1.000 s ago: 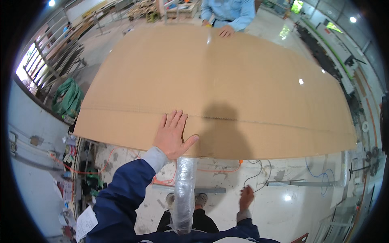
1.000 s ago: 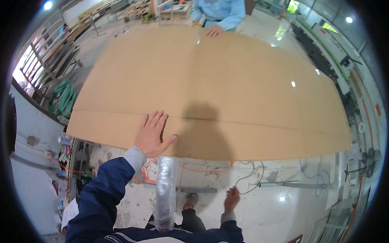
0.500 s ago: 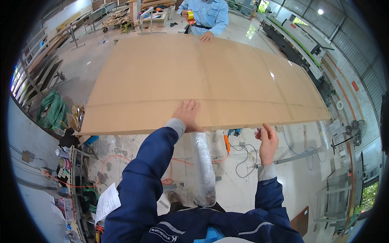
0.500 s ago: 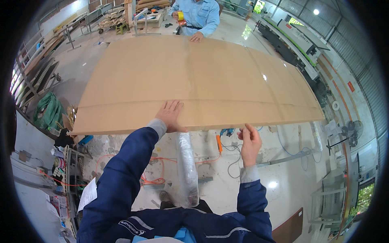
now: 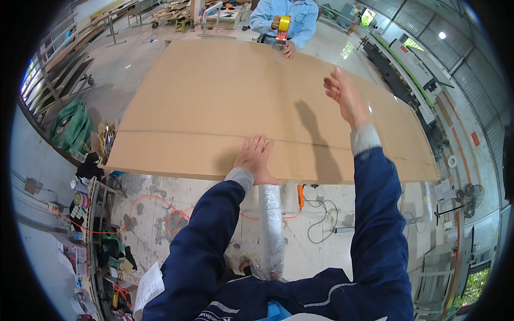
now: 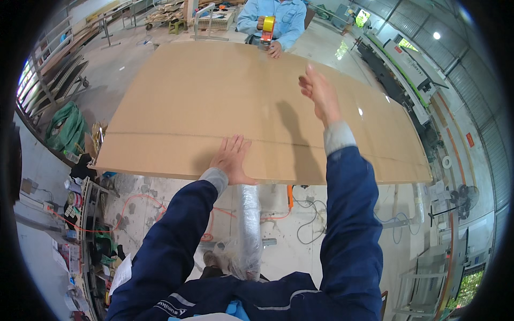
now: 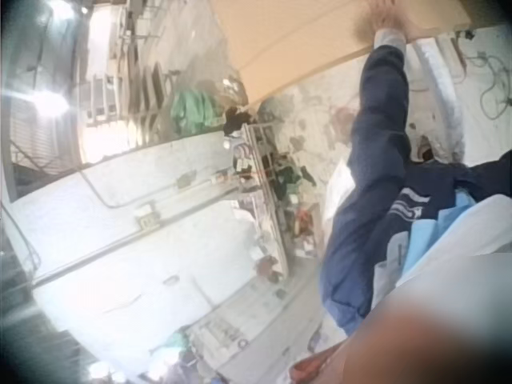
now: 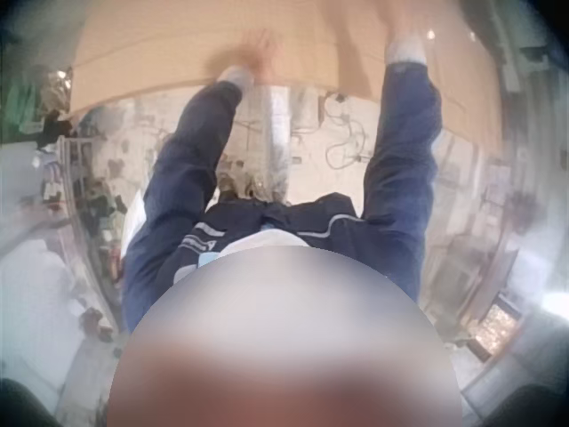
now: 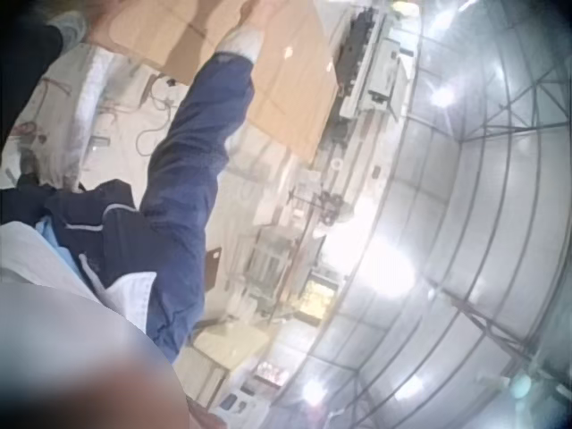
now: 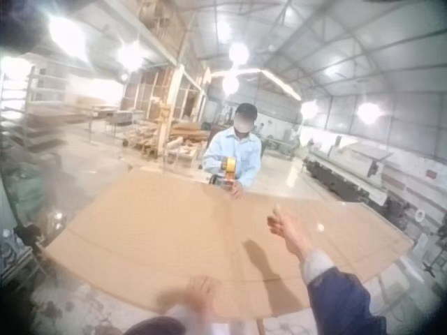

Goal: The person cuts a large piece of cardboard with a utility knife, folds the edges, and secures them with packing tape. A coworker assists by holding the cardboard and applying additional tape to the seams.

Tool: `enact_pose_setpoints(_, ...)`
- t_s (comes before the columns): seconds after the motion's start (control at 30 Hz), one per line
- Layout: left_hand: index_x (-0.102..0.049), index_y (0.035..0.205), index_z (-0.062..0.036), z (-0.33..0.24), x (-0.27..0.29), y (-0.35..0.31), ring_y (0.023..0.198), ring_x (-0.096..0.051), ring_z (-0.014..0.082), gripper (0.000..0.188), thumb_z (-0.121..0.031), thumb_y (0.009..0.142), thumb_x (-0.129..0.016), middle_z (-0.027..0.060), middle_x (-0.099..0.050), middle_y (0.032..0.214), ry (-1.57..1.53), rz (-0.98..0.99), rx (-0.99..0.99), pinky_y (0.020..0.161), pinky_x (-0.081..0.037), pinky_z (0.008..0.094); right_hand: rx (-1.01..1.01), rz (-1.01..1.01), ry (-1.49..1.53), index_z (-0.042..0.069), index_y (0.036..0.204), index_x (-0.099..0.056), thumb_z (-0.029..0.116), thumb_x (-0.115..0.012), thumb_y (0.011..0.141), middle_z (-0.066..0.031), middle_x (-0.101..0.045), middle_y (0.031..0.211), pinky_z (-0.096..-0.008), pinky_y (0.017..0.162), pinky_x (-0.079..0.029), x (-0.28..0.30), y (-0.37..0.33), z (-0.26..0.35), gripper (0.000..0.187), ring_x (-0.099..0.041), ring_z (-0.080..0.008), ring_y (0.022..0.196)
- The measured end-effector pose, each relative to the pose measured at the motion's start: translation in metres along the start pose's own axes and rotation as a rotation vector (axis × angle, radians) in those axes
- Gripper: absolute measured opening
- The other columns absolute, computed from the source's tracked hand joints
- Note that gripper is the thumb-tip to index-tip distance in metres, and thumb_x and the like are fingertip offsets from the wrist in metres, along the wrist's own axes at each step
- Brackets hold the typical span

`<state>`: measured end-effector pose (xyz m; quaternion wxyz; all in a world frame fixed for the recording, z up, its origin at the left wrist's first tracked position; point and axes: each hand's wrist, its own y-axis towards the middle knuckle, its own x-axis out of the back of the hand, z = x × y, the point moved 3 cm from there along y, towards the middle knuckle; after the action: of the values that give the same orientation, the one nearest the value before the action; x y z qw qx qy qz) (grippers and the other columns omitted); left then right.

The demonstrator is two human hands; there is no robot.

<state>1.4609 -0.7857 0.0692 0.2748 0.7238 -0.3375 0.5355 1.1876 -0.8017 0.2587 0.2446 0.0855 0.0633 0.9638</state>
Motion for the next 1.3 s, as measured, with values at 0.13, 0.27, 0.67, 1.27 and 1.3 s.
enact_pose_setpoints(0.13,-0.03,0.161,-0.0027,0.0,0.0,0.003,0.161,-0.013,0.0349,0.133,-0.076,0.063,-0.081,0.0239,-0.023,0.17,-0.049,0.017,0.024,0.132,-0.005,0.0498,-0.08,-0.024,-0.058,-0.003,0.142,-0.054,0.063,-0.065,0.097,-0.0186,-0.062,0.132,-0.0425,0.093,-0.052,-0.015,0.081,-0.017,0.08,-0.062,-0.0246,0.117)
enact_pose_setpoints(0.27,-0.033,0.159,-0.0017,0.001,0.001,0.008,0.16,-0.015,0.035,0.129,-0.072,0.063,-0.083,0.0238,-0.026,0.169,-0.072,-0.008,0.025,0.132,-0.007,0.0492,-0.106,-0.089,-0.012,-0.002,0.146,-0.05,0.062,-0.065,0.097,-0.021,-0.063,0.133,-0.0414,0.093,-0.052,-0.029,0.135,-0.038,0.082,-0.063,-0.0267,0.113)
enact_pose_setpoints(0.67,-0.037,0.156,0.0006,0.0,-0.001,0.012,0.157,-0.026,0.0391,0.131,-0.07,0.057,-0.086,0.0254,-0.035,0.164,-0.038,-0.063,0.016,0.131,-0.015,0.052,0.275,0.247,-1.004,-0.003,0.16,-0.033,0.061,-0.05,0.102,-0.0236,-0.043,0.161,-0.0481,0.121,-0.033,-0.098,0.1,-0.189,0.088,-0.04,-0.0421,0.147)
enact_pose_setpoints(1.27,-0.058,0.14,-0.006,0.025,-0.071,-0.209,0.133,-0.058,0.0294,0.067,-0.035,0.084,-0.08,0.015,-0.065,0.135,-0.56,-0.399,-0.31,0.123,-0.031,0.0561,0.092,0.209,-1.245,-0.01,0.16,-0.026,0.068,-0.037,0.104,-0.0315,-0.022,0.168,-0.0489,0.13,-0.012,-0.107,-0.118,-0.187,0.097,-0.016,-0.0417,0.159)
enact_pose_setpoints(1.3,-0.058,0.14,-0.0061,0.055,-0.091,-0.253,0.135,-0.057,0.0304,0.065,-0.035,0.086,-0.08,0.0169,-0.064,0.138,-0.695,-0.251,-0.199,0.122,-0.034,0.0543,0.011,0.179,-1.231,-0.011,0.159,-0.027,0.068,-0.038,0.104,-0.0324,-0.024,0.167,-0.0492,0.129,-0.014,-0.109,-0.14,-0.185,0.097,-0.018,-0.0426,0.158)
